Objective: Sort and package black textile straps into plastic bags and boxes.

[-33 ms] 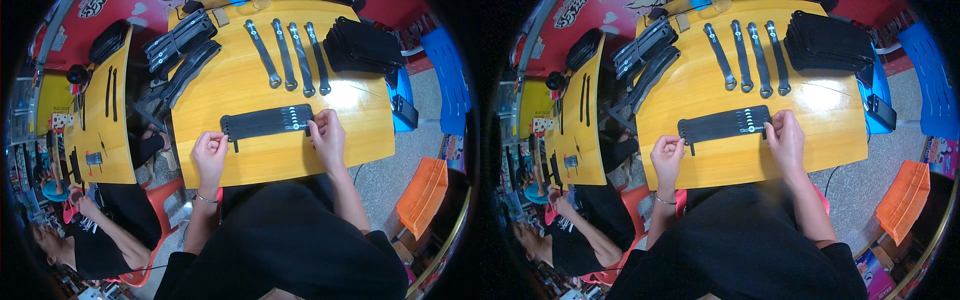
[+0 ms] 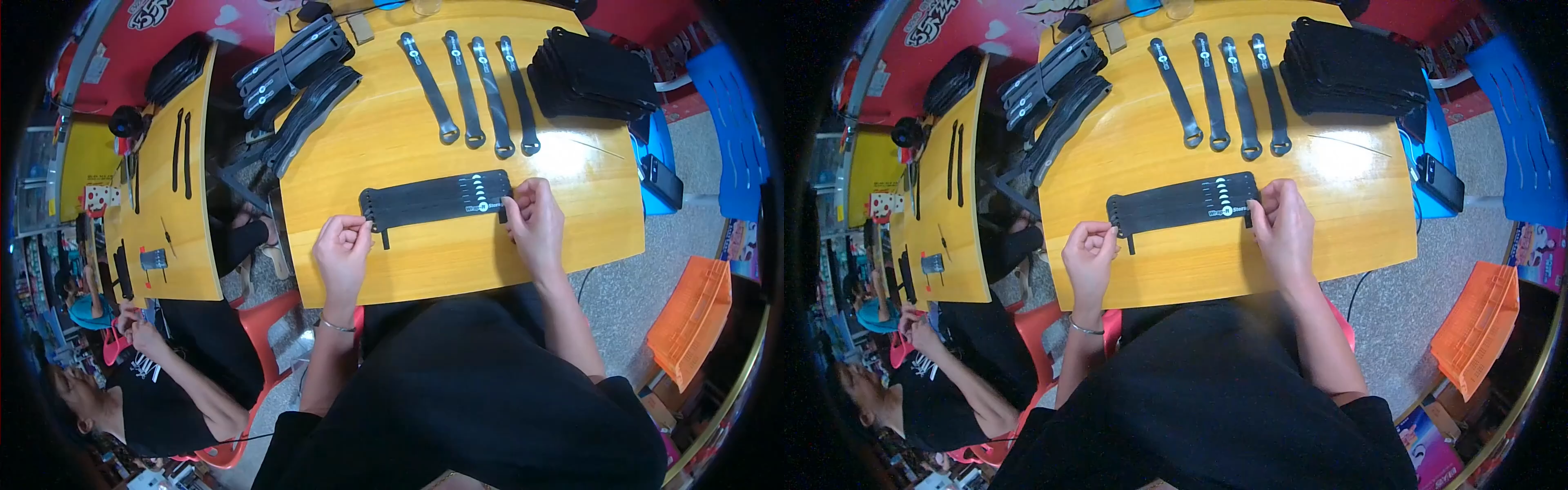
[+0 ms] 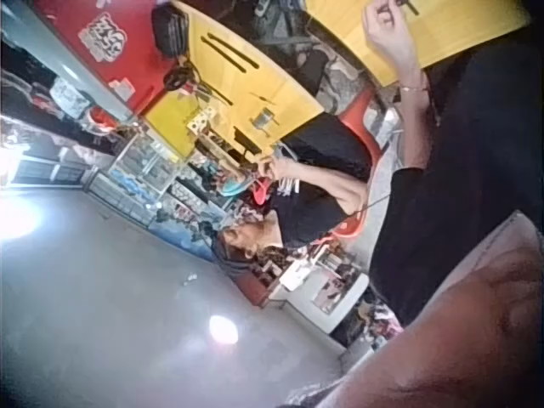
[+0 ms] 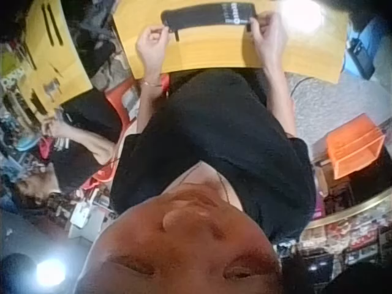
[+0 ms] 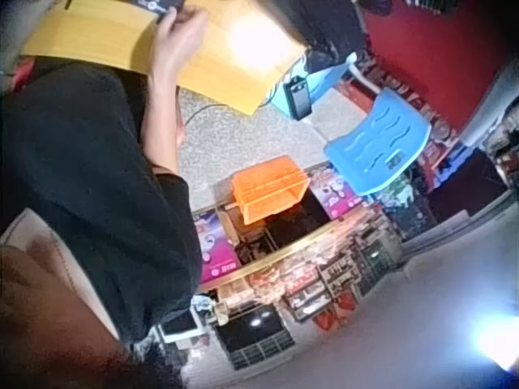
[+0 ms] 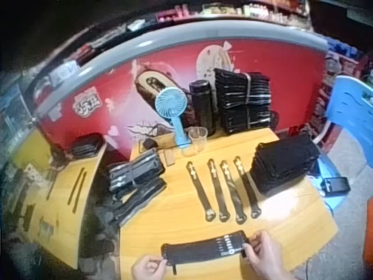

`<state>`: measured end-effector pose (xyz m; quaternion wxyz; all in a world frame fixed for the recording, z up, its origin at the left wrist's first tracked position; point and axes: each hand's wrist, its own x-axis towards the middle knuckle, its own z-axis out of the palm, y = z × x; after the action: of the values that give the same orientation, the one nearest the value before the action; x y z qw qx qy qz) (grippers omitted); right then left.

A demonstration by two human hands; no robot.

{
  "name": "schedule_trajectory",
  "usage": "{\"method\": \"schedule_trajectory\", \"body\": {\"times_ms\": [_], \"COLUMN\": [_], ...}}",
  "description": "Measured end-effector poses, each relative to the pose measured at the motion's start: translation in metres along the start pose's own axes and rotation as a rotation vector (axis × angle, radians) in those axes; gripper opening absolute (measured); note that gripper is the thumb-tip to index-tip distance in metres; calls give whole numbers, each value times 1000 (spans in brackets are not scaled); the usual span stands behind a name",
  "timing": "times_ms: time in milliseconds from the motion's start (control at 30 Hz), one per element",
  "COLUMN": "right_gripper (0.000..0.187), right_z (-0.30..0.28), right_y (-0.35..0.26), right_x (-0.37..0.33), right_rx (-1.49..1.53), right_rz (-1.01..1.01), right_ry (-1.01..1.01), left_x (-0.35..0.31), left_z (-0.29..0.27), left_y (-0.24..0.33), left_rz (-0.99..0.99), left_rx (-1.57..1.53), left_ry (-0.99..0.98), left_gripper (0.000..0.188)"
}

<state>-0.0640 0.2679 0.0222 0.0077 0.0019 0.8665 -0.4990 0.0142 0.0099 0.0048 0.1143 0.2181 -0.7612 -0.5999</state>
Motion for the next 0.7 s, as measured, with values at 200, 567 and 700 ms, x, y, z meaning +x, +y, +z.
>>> {"method": "schedule_trajectory", "body": {"times_ms": [200, 567, 700], "right_gripper": [17, 46, 60], "right_z": [-6, -1, -2], "right_y": [-5, -9, -3], "right_x": [3, -44, -46], "right_rx": [189, -437, -675], "right_rz": [165, -647, -561], "right_ry": [-49, -285, -305], "left_x": [-16, -34, -32], "left_z": [2, 52, 56], "left_y": [17, 40, 38], "left_rz": [201, 672, 688], "left_rx": [201, 893, 940], "left_ry": [33, -622, -622], "left_gripper": [10, 70, 72]}}
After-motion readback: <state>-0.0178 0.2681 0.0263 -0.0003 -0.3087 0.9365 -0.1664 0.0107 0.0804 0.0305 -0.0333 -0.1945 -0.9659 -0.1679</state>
